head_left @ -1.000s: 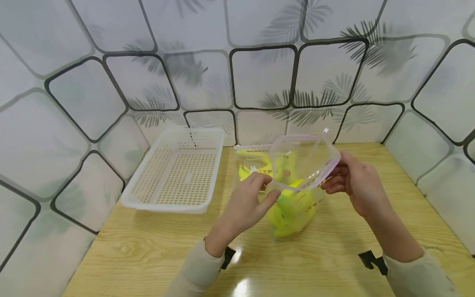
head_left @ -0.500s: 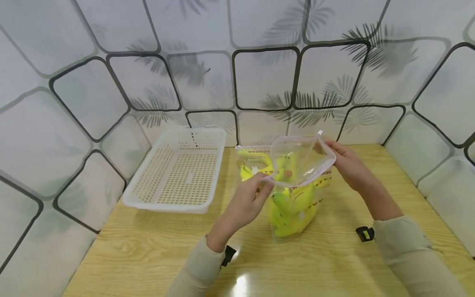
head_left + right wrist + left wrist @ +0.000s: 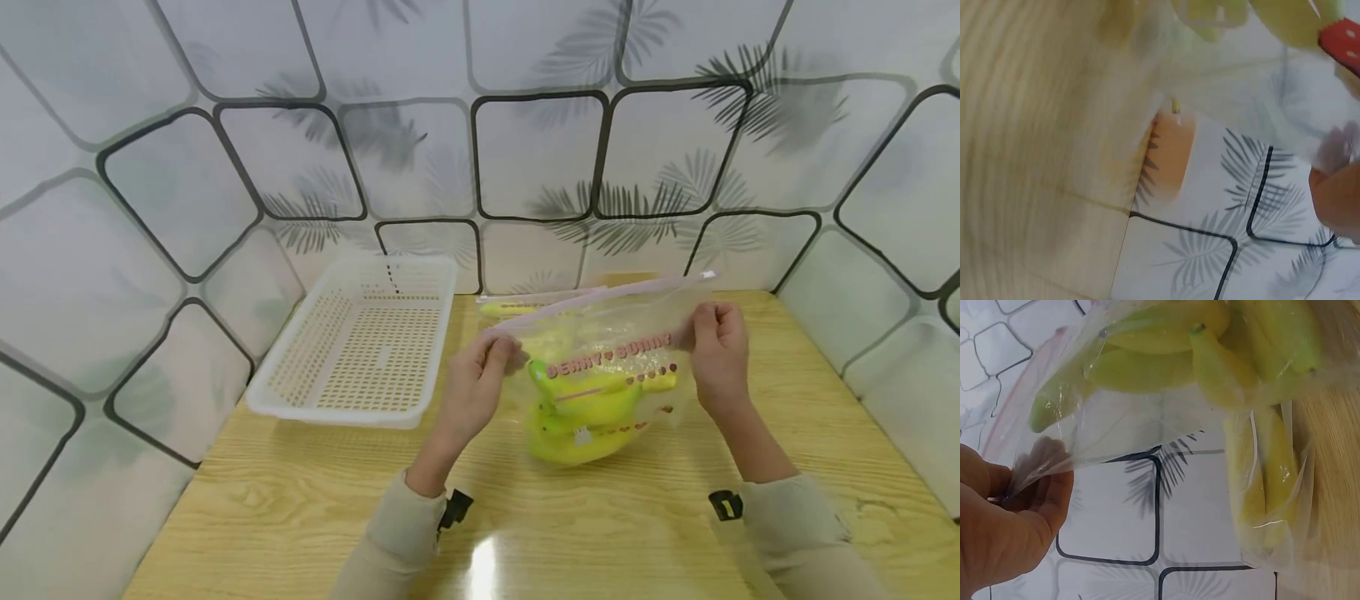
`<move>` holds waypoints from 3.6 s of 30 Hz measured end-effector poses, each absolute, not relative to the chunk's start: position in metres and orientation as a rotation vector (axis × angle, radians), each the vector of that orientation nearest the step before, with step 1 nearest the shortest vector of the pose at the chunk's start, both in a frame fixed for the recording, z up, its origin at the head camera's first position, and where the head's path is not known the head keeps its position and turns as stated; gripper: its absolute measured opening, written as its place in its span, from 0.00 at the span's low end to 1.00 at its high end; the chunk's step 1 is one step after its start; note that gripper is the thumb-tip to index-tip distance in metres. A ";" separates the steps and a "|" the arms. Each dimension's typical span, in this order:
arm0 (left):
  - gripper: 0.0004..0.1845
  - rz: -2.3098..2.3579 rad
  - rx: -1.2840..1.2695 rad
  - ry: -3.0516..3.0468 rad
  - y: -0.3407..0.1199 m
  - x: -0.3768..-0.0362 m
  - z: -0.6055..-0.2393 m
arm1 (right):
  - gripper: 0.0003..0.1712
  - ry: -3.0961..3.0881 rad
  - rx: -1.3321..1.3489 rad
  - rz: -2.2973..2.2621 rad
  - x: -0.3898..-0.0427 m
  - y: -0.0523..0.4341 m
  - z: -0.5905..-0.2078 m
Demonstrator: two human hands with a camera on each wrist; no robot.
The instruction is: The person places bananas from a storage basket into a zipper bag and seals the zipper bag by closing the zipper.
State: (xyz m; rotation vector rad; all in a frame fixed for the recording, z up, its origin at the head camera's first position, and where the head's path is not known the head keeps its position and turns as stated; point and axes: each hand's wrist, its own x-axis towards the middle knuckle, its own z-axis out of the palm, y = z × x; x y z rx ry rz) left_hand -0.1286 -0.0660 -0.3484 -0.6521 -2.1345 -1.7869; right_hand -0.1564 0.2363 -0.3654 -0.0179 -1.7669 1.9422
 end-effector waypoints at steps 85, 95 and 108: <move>0.13 -1.567 -0.241 -1.588 -0.047 -0.177 -0.376 | 0.11 -1.743 -0.128 1.592 -0.134 0.191 -0.349; 0.08 -1.322 -0.353 -1.643 -0.054 -0.180 -0.375 | 0.10 -1.771 -0.110 1.220 -0.147 0.186 -0.364; 0.20 -0.942 -0.328 -1.737 -0.067 -0.180 -0.377 | 0.13 -1.818 -0.081 1.059 -0.145 0.183 -0.363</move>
